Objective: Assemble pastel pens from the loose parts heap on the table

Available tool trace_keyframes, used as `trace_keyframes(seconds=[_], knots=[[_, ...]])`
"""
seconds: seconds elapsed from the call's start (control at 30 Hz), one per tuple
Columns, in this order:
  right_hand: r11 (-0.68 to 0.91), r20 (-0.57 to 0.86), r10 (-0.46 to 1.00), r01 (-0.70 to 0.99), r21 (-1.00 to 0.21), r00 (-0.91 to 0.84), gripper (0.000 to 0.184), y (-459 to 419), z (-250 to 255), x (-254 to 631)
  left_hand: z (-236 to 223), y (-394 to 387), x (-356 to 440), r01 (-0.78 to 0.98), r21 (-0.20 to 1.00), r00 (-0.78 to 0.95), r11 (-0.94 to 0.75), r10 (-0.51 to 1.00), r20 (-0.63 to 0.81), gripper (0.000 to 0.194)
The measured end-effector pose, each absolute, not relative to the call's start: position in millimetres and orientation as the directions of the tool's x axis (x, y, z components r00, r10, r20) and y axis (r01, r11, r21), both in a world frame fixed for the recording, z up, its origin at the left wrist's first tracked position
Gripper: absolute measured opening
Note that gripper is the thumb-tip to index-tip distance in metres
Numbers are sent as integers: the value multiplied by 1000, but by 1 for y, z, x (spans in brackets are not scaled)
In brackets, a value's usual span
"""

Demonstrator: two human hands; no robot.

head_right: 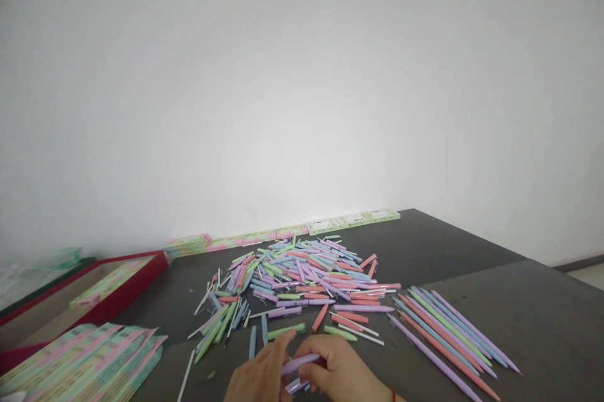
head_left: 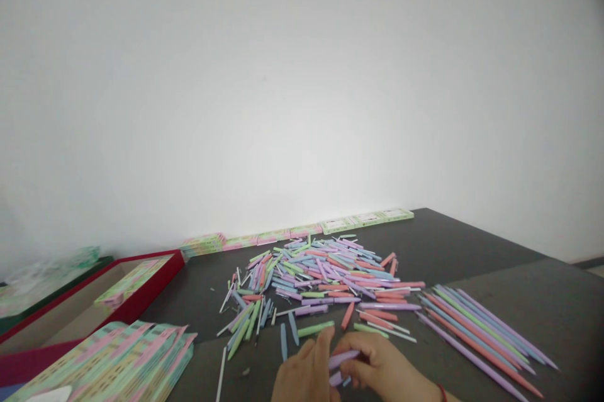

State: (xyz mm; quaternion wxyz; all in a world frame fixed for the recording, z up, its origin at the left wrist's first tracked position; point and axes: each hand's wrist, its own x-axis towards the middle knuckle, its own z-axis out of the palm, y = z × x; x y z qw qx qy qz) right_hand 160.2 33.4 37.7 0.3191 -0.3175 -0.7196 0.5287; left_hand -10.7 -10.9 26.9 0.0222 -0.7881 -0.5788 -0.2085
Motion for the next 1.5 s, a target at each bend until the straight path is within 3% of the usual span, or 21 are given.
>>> trace_keyframes(seconds=[0.07, 0.13, 0.23, 0.33, 0.5, 0.7, 0.8, 1.07, 1.5], knots=[[350, 211, 786, 138, -926, -581, 19, 34, 42, 163, 27, -11, -11, 909, 201, 268, -365, 881, 390, 84], [353, 218, 798, 143, -925, -562, 20, 38, 44, 166, 30, -10, -14, 890, 178, 287, -420, 819, 496, 85], [182, 105, 845, 96, -979, -525, 25, 49, 40, 169, 37, -10, -20, 892, 143, 239, -429, 715, 658, 69], [-33, 10, 872, -80, -996, -490, 29, 59, 37, 173, 38, -10, -21, 885, 196, 155, -424, 662, 733, 49], [-159, -21, 880, -253, -954, -475, 29, 59, 44, 188, 25, -6, -11, 871, 270, 177, -411, 774, 608, 32], [-223, -104, 924, -297, -928, -369, 23, 48, 36, 214, 13, -2, -9, 893, 174, 331, -415, 867, 373, 13], [-207, -92, 939, -330, -921, -331, 22, 48, 31, 216, 17, -1, -16, 881, 227, 314, -415, 873, 374, 14], [-67, -1, 953, -208, -976, -303, 30, 56, 12, 210, 34, 5, -33, 774, 570, 17, -276, 908, 418, 18], [32, 48, 963, -62, -998, -264, 35, 57, 11, 211, 26, 5, -32, 780, 572, 7, -255, 917, 398, 17]])
